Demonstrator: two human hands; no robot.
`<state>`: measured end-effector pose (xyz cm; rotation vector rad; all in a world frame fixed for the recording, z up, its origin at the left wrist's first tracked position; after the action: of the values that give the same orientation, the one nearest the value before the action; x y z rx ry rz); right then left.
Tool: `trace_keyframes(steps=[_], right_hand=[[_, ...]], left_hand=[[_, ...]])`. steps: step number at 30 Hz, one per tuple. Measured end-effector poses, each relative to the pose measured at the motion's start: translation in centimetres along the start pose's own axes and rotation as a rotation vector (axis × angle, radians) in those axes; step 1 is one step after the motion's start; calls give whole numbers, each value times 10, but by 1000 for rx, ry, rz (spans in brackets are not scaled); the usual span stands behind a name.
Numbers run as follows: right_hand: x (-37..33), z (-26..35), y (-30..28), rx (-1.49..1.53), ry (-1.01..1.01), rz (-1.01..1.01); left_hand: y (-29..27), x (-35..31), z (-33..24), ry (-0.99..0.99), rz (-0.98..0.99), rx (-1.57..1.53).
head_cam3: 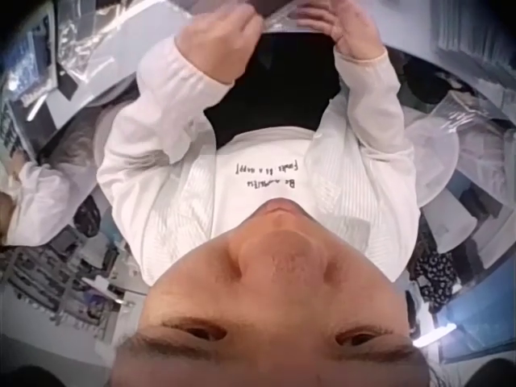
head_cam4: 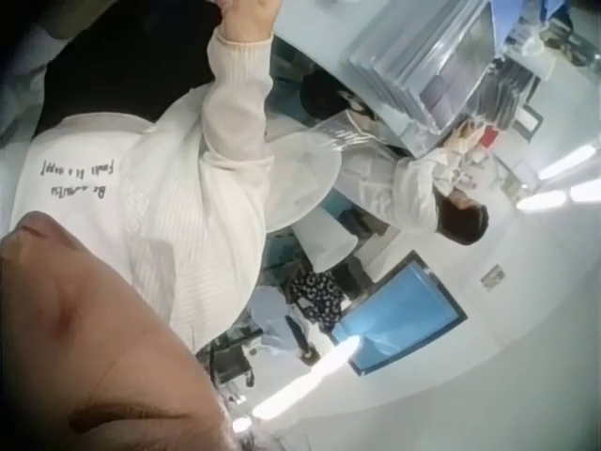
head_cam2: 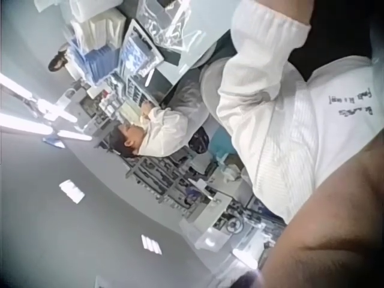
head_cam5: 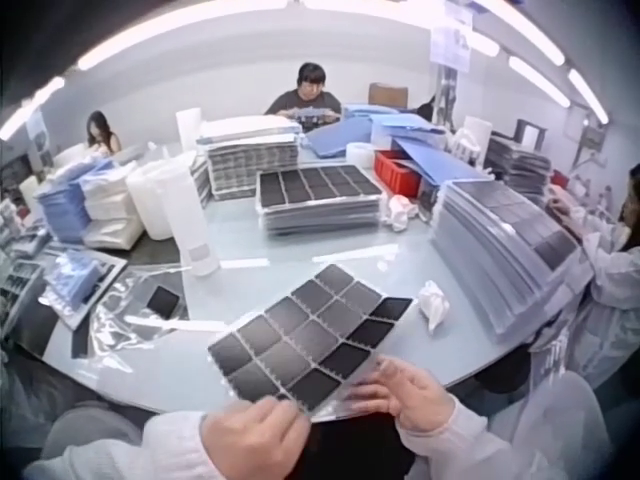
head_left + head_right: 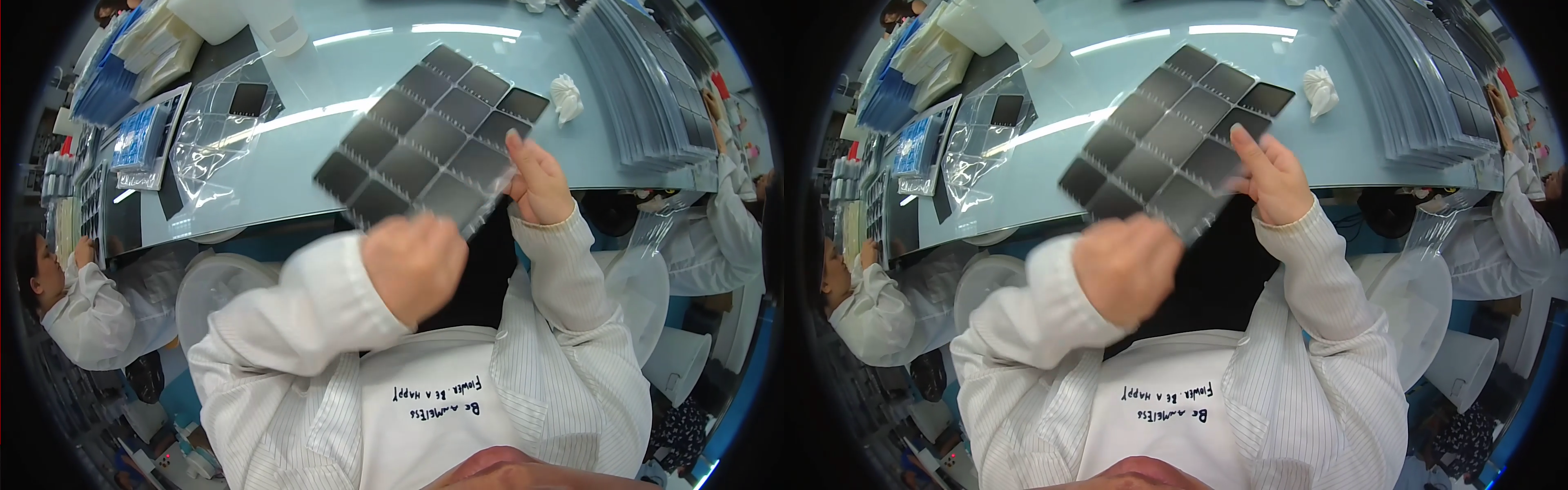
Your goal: Cleaning and inspecting small rectangular electronic panels at a workbench using a cloth.
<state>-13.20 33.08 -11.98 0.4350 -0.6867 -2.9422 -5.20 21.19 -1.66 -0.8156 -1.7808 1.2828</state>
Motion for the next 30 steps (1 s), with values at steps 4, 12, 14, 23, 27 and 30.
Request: trace_keyframes(steps=[4,12,14,23,27,30], right_hand=[[-5,-1,9,-131,-20,100],[-22,15,-7,-407,-128,100],[-23,16,-5,-400,-181,98],[-35,31,0,-406,-230,68],[-48,38,2,-343,-235,107],[-57,41,2,-363,-240,117]], left_hand=[[6,-14,-26,104,-94,-306],[-16,-79,118,-624,-673,-368],[5,-87,127,-703,-733,-615],[20,-90,128,-799,-710,-1074],[1,-95,117,-734,-757,-1144],[-9,-96,111,-698,-760,-1122]])
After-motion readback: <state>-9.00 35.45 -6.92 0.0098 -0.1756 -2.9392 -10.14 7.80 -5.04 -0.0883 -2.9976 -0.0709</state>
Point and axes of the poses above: each hand's wrist, its own x-axis towards the middle knuckle, its own y-axis out of the palm, z = x × y, the point moved 10 cm from there along x, towards the middle knuckle, and after that the axes turned 2 degrees about y, right-handed, at the moved point
